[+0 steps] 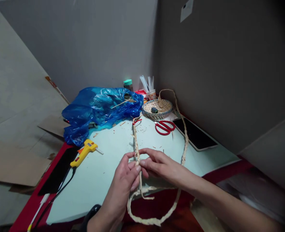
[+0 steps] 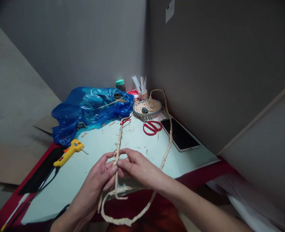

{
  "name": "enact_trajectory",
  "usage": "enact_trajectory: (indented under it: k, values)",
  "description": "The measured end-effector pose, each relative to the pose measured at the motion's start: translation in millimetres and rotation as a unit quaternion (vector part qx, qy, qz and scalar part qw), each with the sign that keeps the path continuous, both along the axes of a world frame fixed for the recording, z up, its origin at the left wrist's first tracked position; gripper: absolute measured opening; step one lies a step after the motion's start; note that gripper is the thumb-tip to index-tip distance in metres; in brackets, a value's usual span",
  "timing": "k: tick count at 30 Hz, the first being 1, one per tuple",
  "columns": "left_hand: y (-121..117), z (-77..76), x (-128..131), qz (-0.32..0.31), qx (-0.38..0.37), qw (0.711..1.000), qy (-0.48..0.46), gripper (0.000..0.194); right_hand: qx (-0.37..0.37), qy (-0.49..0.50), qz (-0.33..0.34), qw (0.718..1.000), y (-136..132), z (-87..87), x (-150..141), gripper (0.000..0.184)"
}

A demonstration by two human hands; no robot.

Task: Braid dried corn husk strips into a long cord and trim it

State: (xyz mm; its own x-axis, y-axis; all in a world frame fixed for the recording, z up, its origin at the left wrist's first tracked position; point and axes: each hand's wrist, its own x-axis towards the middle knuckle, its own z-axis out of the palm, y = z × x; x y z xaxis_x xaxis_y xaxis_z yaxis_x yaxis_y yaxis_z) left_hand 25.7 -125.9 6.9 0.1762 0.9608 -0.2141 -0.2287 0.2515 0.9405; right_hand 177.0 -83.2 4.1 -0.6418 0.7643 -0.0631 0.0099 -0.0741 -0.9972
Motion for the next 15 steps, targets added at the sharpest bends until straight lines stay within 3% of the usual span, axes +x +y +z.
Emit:
enact_trajectory:
  k: [4, 9, 12, 15]
  values:
    - [0, -4.0, -3, -0.01, 0.032, 0.996, 0.085, 0.034, 0.054, -0.053, -0.007, 0.997, 1, -1.7, 2, 0.026]
    - [-4, -2.9, -8, -0.02, 0.049, 0.972, 0.227, 0.023, 0.151, -0.144, -0.088, 0.974, -9, 0.4, 1, 0.019]
    - [-12, 2.5, -9, 0.005, 0.103, 0.936, 0.335, 0.025, 0.204, -0.185, -0.129, 0.953, -18, 0.9, -2, 0.019]
    - [-22, 1.7, -7, 0.062, 0.197, 0.882, 0.424, 0.018, 0.206, -0.174, -0.147, 0.952, -20, -2.0, -6, 0.019]
